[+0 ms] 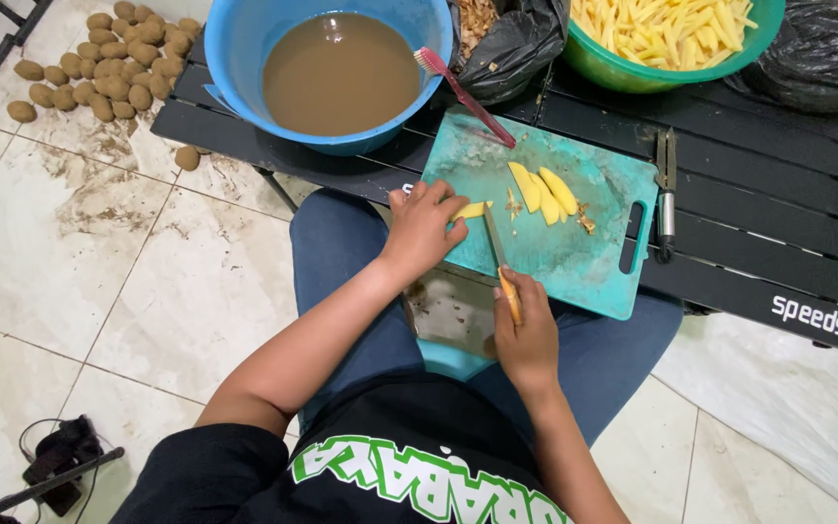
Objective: Cutting potato slices into thin strips and transferring them to a bowl
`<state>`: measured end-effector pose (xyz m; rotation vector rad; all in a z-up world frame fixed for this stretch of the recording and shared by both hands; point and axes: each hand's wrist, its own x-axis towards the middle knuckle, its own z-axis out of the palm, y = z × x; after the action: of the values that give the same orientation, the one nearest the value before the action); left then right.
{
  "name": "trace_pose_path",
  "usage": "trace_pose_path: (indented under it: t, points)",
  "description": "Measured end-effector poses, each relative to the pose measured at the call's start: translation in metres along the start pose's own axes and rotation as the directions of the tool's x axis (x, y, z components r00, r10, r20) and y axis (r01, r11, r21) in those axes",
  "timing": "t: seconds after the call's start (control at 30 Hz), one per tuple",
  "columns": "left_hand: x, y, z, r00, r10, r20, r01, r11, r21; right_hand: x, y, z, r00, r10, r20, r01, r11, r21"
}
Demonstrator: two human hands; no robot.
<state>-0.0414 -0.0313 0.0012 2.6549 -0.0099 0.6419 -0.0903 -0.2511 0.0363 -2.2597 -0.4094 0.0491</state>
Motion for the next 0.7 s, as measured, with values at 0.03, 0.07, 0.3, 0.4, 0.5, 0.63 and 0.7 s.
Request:
trace_pose_path:
  t: [0.03,0.07,0.3,0.4,0.5,0.63,0.7]
  points:
    - [0.0,-0.001,0.003,1.0,0.0,0.001,0.0,1.0,0.001,-0.002,-0.003,0.001,1.0,0.0,0.0,0.0,1.0,0.002]
    - [0.001,-0.001,0.006,1.0,0.004,0.002,-0.004,1.0,-0.021,-0.004,-0.006,0.001,1.0,0.007,0.009,-0.007,1.0,0.004]
    - [0.002,-0.004,0.016,1.0,-0.002,-0.007,0.002,0.997,-0.071,-0.008,-0.005,0.003,0.998,0.049,0.033,-0.05,0.998,0.036]
    - [0.0,-0.003,0.018,0.998,0.018,-0.056,-0.021,0.997,-0.069,-0.012,-0.006,0.006,0.999,0.035,0.013,-0.036,0.999,0.03]
    - [0.0,-0.003,0.02,0.997,0.026,-0.074,-0.031,0.997,-0.069,-0.013,-0.005,0.008,1.0,0.007,0.001,-0.007,0.998,0.061]
    - [0.0,-0.003,0.022,0.997,0.027,-0.075,-0.033,0.997,-0.073,-0.012,-0.003,0.012,0.999,-0.05,-0.015,0.051,0.997,0.064]
    - [0.001,-0.003,0.022,0.998,0.02,-0.061,-0.025,0.996,-0.085,-0.012,-0.002,0.015,0.998,-0.067,-0.01,0.068,0.996,0.061]
